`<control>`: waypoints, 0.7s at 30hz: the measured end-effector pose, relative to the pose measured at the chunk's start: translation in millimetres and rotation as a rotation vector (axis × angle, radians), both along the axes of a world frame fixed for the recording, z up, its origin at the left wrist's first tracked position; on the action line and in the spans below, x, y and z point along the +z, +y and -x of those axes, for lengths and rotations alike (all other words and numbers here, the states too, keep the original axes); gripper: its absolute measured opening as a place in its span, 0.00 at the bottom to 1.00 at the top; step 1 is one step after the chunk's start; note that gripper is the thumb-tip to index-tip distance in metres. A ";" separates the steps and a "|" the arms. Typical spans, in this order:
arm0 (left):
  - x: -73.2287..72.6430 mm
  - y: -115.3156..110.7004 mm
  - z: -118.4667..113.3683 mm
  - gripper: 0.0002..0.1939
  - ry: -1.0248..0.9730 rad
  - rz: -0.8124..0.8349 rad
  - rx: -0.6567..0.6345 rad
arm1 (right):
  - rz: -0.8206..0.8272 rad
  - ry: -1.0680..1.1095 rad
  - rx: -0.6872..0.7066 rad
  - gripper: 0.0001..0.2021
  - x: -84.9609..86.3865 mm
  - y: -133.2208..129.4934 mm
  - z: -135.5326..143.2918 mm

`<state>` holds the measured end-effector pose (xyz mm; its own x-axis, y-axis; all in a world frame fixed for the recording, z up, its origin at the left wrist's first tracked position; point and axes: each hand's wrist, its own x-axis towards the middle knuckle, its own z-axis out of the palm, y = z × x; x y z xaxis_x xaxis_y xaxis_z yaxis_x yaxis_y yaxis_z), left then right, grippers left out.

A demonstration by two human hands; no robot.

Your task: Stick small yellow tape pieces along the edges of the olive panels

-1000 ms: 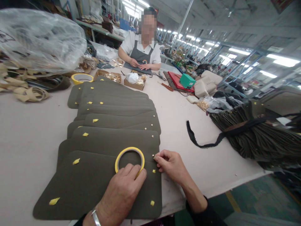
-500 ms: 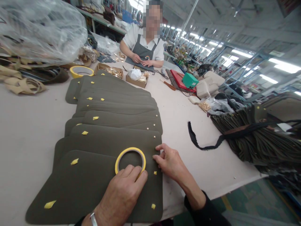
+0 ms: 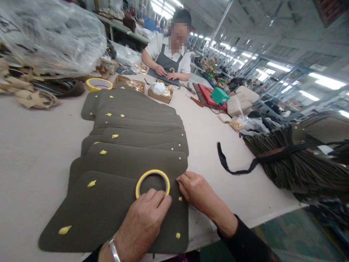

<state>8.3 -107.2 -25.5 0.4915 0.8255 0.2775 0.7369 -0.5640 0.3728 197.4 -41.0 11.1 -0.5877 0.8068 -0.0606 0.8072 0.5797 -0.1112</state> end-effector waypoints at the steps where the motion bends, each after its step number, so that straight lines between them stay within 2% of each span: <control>1: -0.1 -0.1 0.1 0.10 -0.006 -0.009 0.003 | 0.041 0.009 -0.075 0.10 -0.1 1.9 2.7; 5: 1.5 0.0 2.3 0.11 -0.094 -0.125 0.018 | 0.161 0.113 -0.278 0.09 0.5 5.1 5.3; 9: 11.0 0.0 10.4 0.12 -0.281 -0.297 0.036 | 0.213 0.262 -0.336 0.08 4.0 -3.0 -2.2; 13: 24.6 -2.6 21.9 0.11 -0.383 -0.262 0.057 | 0.317 0.351 -0.232 0.08 13.2 -19.7 -8.7; 17: 30.3 -5.9 25.9 0.19 -0.304 -0.251 0.102 | 0.105 0.708 -0.180 0.09 21.2 -39.4 -0.9; 19: 30.1 -7.7 24.5 0.20 -0.279 -0.274 0.127 | 0.009 0.809 -0.050 0.10 22.7 -47.7 7.3; 21: 29.5 -9.7 22.0 0.19 -0.255 -0.299 0.136 | -0.054 0.794 0.084 0.10 22.4 -53.5 15.2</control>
